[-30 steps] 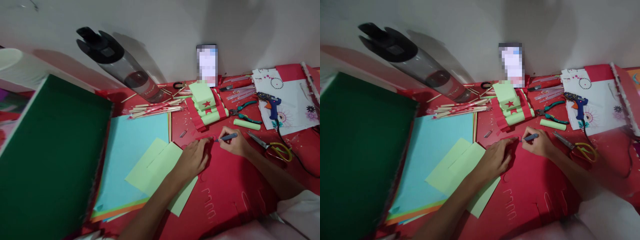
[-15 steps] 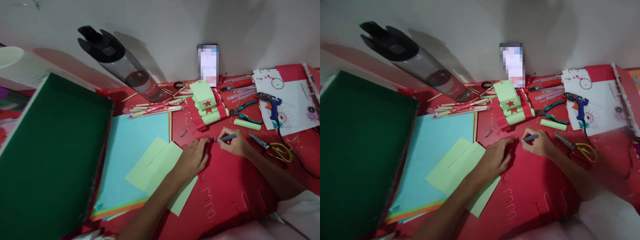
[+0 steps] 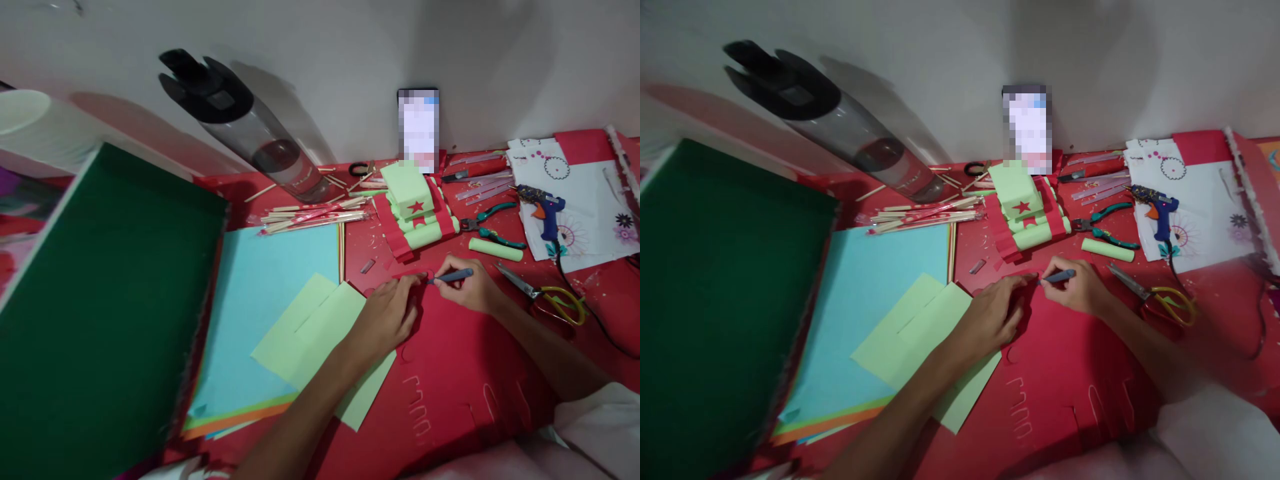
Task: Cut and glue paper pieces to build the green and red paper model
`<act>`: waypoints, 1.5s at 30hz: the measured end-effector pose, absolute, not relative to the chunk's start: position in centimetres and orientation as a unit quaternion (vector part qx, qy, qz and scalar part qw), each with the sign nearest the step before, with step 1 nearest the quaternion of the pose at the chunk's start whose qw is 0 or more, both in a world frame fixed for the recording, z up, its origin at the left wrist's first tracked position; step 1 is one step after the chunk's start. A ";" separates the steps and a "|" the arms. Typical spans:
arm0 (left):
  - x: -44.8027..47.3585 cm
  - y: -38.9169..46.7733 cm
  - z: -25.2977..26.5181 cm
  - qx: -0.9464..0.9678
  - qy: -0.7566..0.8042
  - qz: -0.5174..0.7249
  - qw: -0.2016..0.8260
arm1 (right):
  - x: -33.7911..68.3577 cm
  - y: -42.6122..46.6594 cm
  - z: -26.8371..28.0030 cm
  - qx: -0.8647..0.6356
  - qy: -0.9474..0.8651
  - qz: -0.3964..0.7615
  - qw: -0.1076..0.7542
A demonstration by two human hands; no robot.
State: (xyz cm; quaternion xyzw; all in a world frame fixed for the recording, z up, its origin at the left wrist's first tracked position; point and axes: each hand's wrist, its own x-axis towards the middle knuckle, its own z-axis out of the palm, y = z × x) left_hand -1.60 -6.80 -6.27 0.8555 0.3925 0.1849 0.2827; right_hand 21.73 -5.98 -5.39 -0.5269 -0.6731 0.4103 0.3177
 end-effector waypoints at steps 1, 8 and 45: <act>-1.6 -6.8 -6.3 0.856 0.393 0.185 0.281 | 21.7 -6.0 -5.4 -0.528 -0.673 0.411 0.316; -1.6 -6.8 -6.1 0.855 0.391 0.190 0.284 | 21.7 -6.0 -5.5 -0.524 -0.676 0.408 0.320; -1.5 -6.8 -6.0 0.849 0.407 0.158 0.298 | 21.9 -6.3 -6.0 -0.510 -0.755 0.245 0.330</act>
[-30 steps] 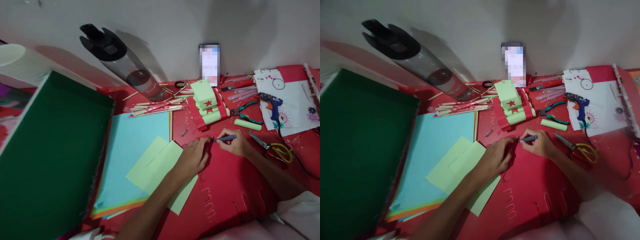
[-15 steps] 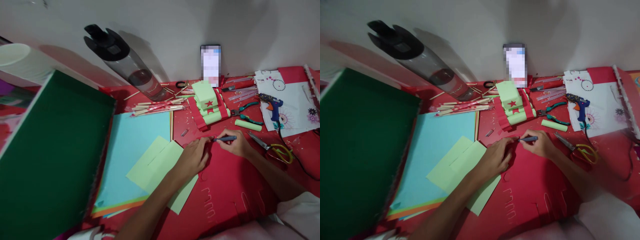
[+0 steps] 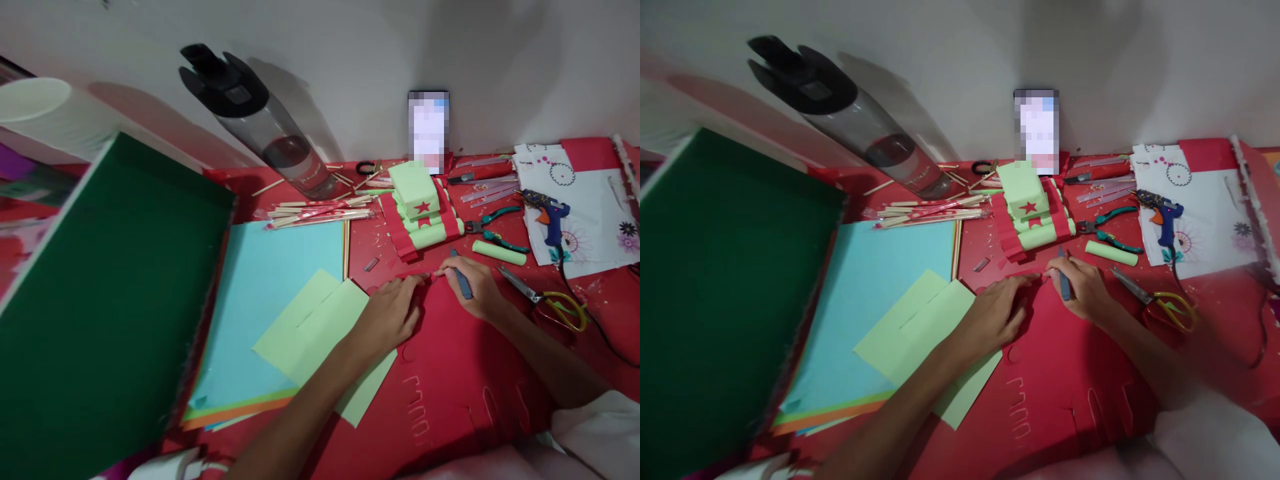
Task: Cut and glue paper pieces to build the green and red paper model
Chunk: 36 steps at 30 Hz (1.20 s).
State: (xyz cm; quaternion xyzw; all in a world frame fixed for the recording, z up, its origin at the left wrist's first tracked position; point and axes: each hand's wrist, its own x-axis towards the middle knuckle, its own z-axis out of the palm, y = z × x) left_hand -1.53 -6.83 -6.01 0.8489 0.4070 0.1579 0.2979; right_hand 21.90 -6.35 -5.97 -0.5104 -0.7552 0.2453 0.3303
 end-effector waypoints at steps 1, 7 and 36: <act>-1.5 -6.8 -6.0 0.850 0.408 0.156 0.296 | 21.9 -6.4 -6.1 -0.513 -0.763 0.234 0.317; -1.4 -6.9 -5.9 0.866 0.403 0.132 0.266 | 22.0 -6.3 -6.7 -0.502 -0.809 0.162 0.260; 2.7 -10.2 -5.9 0.884 0.461 0.040 0.073 | 22.4 -6.3 -5.8 -0.493 -0.741 0.293 0.348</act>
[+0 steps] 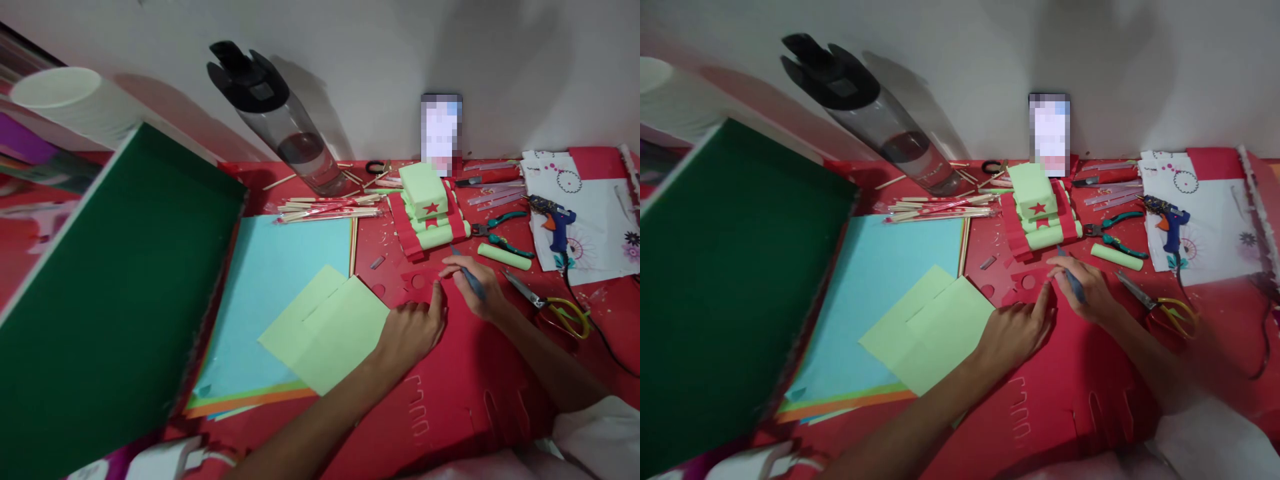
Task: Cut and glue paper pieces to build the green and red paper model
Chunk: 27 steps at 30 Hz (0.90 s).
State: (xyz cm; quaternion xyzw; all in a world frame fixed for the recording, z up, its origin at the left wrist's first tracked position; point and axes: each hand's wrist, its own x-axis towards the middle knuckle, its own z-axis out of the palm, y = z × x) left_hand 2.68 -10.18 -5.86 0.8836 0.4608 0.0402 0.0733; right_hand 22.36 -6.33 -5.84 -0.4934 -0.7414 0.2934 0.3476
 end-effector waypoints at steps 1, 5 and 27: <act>2.8 -10.2 -5.8 0.882 0.464 0.044 0.074 | 22.5 -6.3 -5.7 -0.490 -0.725 0.327 0.357; 3.1 -10.5 -5.9 0.882 0.466 0.039 0.063 | 22.3 -5.7 -5.5 -0.509 -0.650 0.434 0.362; 4.7 -11.6 -4.9 0.900 0.433 -0.039 -0.020 | 21.3 -3.8 -5.3 -0.487 -0.737 0.390 0.259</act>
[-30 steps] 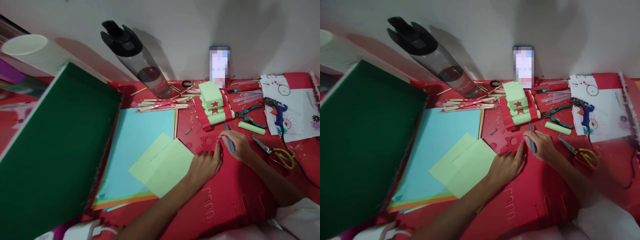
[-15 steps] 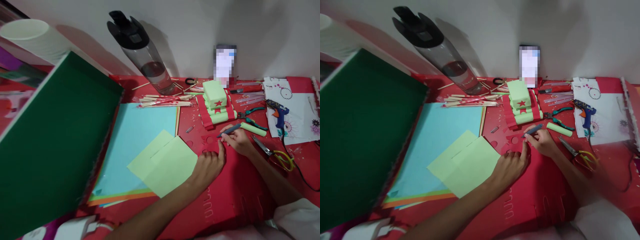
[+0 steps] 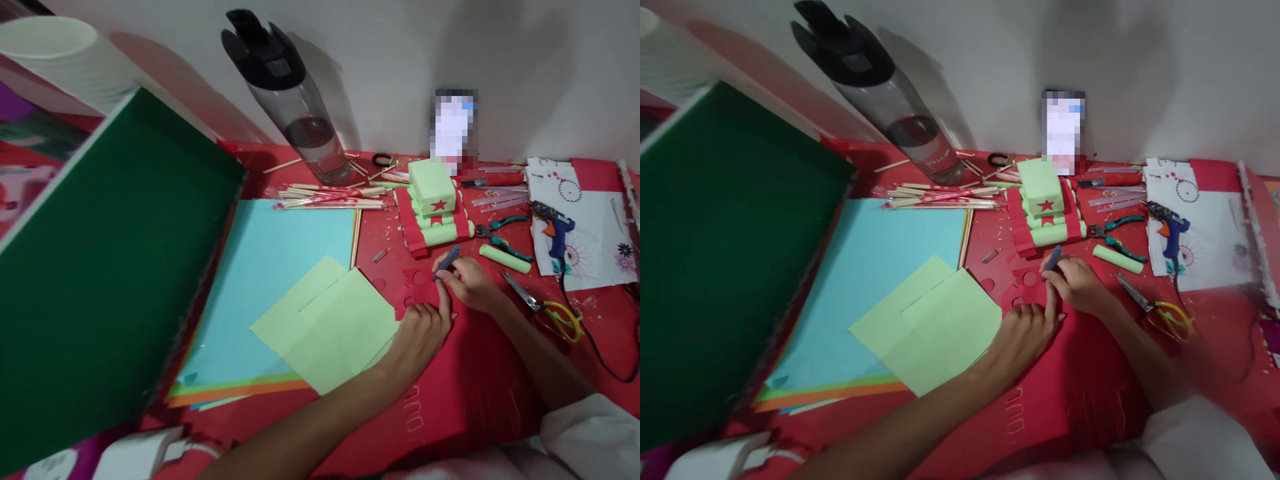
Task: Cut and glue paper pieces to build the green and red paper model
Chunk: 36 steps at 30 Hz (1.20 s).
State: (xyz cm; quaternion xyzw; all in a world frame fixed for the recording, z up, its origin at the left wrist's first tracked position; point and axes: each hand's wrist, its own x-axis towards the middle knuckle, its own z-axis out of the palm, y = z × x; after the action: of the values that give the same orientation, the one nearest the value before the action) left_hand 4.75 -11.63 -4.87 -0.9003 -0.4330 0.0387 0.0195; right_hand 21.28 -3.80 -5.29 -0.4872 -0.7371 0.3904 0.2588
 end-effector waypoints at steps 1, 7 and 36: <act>4.8 -11.6 -4.9 -0.901 -0.432 0.039 0.023 | 21.3 -3.8 -5.2 -0.487 -0.742 0.385 0.253; 5.0 -11.9 -5.4 -0.900 -0.433 0.034 0.040 | 21.3 -3.9 -4.8 -0.499 -0.756 0.367 0.212; 4.8 -11.1 -5.0 -0.897 -0.441 0.019 -0.006 | 21.3 -4.0 -5.3 -0.510 -0.714 0.413 0.245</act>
State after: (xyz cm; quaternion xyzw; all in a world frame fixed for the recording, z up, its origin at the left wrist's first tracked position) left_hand 4.76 -11.10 -5.00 -0.8974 -0.4407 0.0192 -0.0064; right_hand 21.25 -3.95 -5.32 -0.5096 -0.7140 0.4130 0.2449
